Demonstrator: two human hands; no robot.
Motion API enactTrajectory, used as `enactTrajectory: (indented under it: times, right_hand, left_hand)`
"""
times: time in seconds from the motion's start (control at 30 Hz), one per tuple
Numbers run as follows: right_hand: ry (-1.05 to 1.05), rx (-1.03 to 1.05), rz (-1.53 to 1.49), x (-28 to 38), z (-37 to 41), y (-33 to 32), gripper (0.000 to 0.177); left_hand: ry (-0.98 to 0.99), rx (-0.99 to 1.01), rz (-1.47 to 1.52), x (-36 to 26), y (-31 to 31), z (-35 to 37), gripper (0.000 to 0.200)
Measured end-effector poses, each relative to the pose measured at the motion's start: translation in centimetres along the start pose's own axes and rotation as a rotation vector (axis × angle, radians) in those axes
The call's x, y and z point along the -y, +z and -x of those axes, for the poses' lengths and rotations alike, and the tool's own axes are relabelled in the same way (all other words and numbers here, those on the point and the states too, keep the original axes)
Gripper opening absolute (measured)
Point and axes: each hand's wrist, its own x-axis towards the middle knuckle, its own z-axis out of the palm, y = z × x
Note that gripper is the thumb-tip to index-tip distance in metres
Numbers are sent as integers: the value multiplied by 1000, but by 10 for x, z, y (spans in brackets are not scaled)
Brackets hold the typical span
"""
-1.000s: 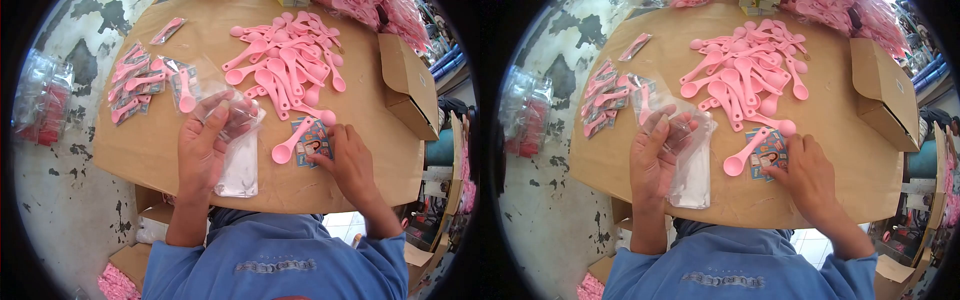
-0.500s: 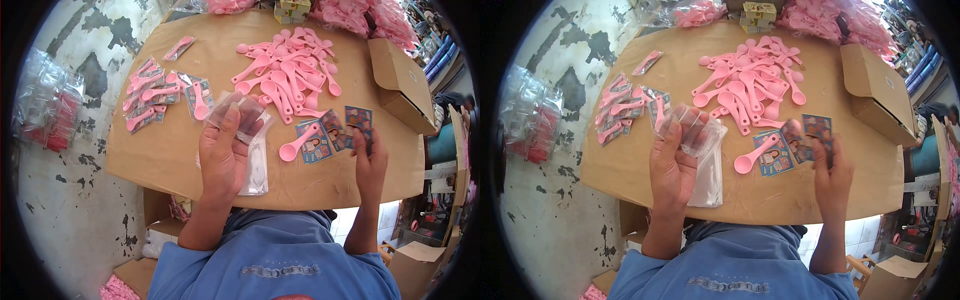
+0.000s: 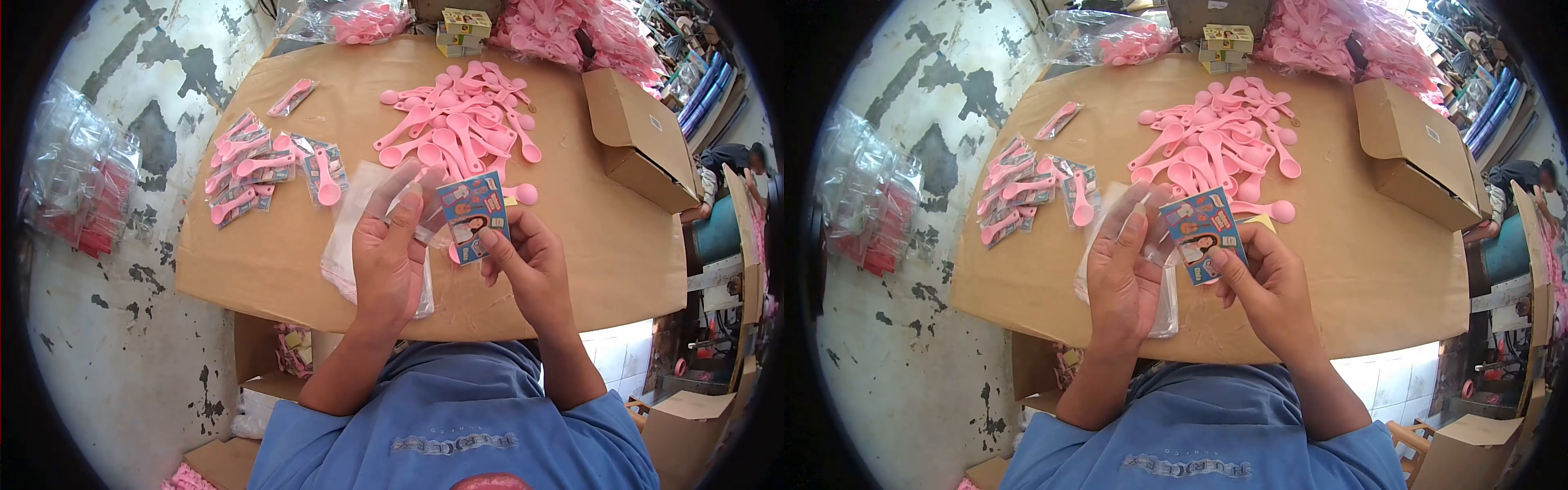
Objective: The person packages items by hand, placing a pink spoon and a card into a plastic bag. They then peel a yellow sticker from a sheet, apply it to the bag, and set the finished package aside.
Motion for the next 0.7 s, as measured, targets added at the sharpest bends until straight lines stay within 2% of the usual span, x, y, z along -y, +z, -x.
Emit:
enactTrajectory:
  times: [0.13,0.2,0.33,0.4,0.5,0.7]
  right_hand:
    - [58,99,134,-2,1,-7,23]
    - [104,188,241,3,2,-12,24]
    - [88,130,138,3,-2,-19,25]
    - [20,60,27,-1,-6,-17,25]
    - [49,76,-27,-4,-6,-22,23]
    - [-120,-70,-131,-11,-11,9,20]
  left_hand:
    - [-22,-49,33,2,2,-1,43]
    - [-47,0,-10,3,1,0,40]
    - [-108,62,-43,8,-1,4,39]
    - [-95,40,-61,9,1,5,39]
    - [-70,13,-90,15,3,3,36]
    - [-88,37,-107,29,11,14,25]
